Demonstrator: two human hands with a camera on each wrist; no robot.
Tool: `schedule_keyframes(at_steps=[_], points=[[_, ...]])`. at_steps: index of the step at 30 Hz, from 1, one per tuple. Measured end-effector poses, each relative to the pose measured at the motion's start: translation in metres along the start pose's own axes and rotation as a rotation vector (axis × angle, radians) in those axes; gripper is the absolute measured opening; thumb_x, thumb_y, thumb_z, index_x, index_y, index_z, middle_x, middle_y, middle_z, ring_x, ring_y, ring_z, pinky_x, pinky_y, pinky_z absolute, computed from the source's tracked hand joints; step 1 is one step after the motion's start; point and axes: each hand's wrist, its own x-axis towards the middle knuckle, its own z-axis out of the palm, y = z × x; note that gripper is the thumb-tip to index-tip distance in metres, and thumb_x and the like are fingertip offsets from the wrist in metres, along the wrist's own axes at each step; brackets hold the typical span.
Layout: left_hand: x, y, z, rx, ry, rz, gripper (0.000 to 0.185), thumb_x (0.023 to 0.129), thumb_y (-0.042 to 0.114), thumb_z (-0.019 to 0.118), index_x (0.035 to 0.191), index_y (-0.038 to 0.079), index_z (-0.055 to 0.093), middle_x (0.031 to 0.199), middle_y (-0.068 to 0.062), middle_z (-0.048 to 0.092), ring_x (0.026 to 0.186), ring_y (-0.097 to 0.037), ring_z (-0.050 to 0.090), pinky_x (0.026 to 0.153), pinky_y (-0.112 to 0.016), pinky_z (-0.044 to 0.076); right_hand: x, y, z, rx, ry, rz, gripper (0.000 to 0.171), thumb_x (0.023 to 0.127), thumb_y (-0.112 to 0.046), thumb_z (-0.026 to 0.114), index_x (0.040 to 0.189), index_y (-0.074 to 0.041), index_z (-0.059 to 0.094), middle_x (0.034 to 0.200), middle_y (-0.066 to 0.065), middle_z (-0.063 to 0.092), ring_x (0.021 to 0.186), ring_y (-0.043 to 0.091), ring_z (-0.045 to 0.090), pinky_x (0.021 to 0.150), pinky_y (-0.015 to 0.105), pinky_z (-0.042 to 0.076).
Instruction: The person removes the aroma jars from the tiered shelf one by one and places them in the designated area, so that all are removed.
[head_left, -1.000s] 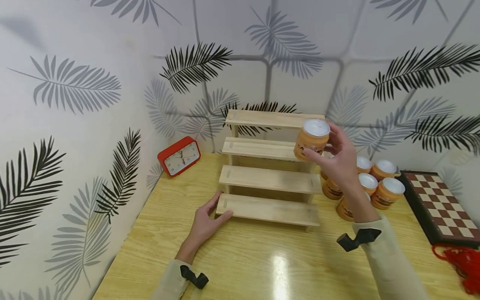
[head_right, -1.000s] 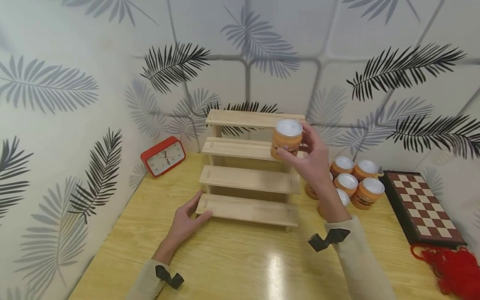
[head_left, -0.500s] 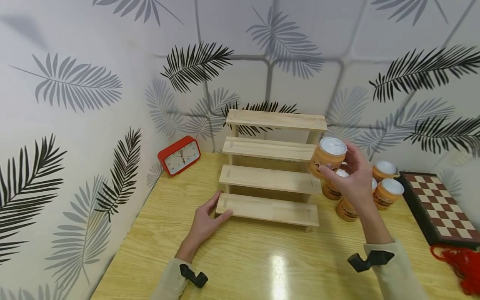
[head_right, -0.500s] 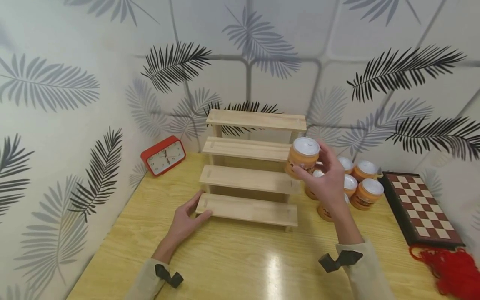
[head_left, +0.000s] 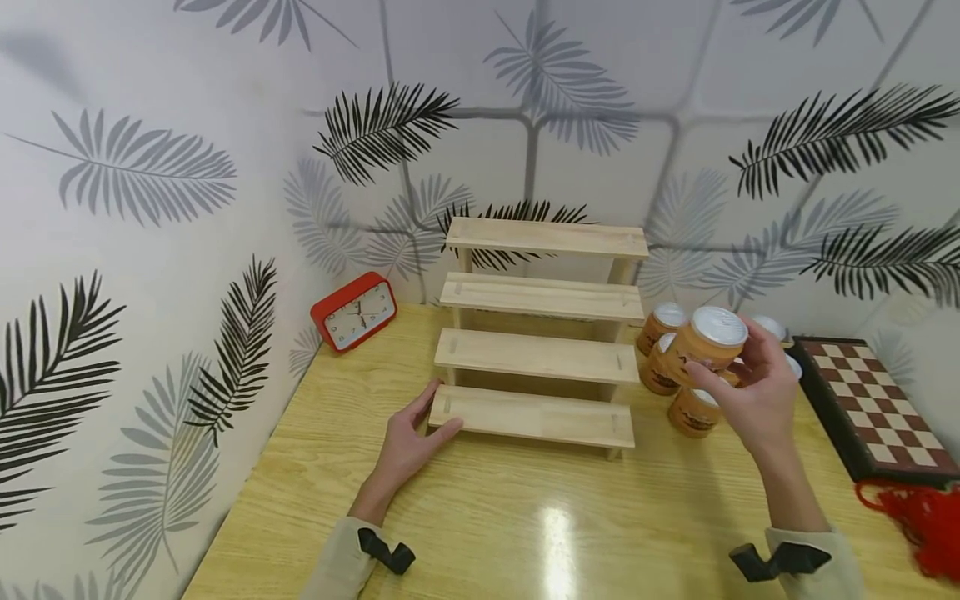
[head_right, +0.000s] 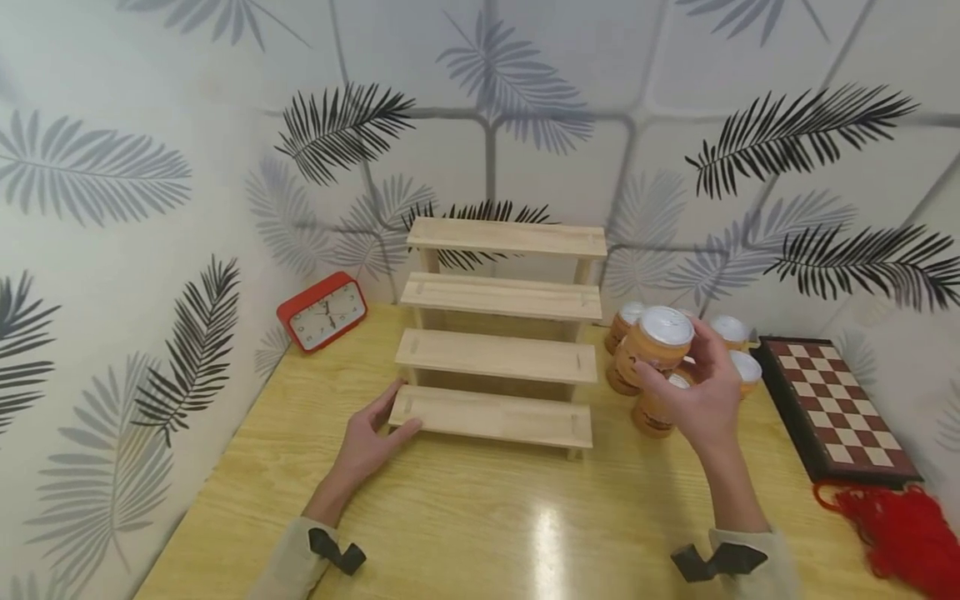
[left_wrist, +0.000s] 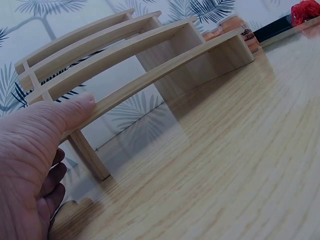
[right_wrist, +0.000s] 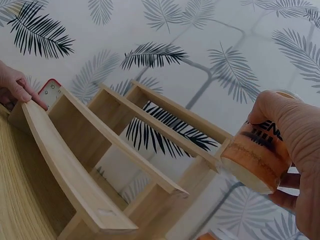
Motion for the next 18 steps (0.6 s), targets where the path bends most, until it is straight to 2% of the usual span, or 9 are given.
schedule_keyframes(at_steps=[11,18], points=[[0.000,0.002,-0.001,0.022,-0.005,-0.020,0.080,0.094,0.022,0.082,0.161,0.007,0.040,0.163,-0.009,0.041,0.151,-0.022,0.037,0.122,-0.043,0.033,-0.014,0.013,-0.033,-0.103,0.116,0.017,0.078,0.070,0.020,0.083,0.142,-0.001,0.062,0.115,-0.010,0.070,0.102,0.006,0.066,0.082,0.010,0.053],[0.000,0.003,0.000,0.026,-0.008,-0.021,0.080,0.094,0.022,0.082,0.161,0.006,0.040,0.163,-0.009,0.041,0.151,-0.022,0.037,0.122,-0.043,0.033,-0.022,0.019,-0.049,-0.151,0.153,0.085,0.078,0.072,0.019,0.084,0.143,-0.004,0.061,0.116,-0.011,0.069,0.104,0.006,0.065,0.082,0.010,0.052]])
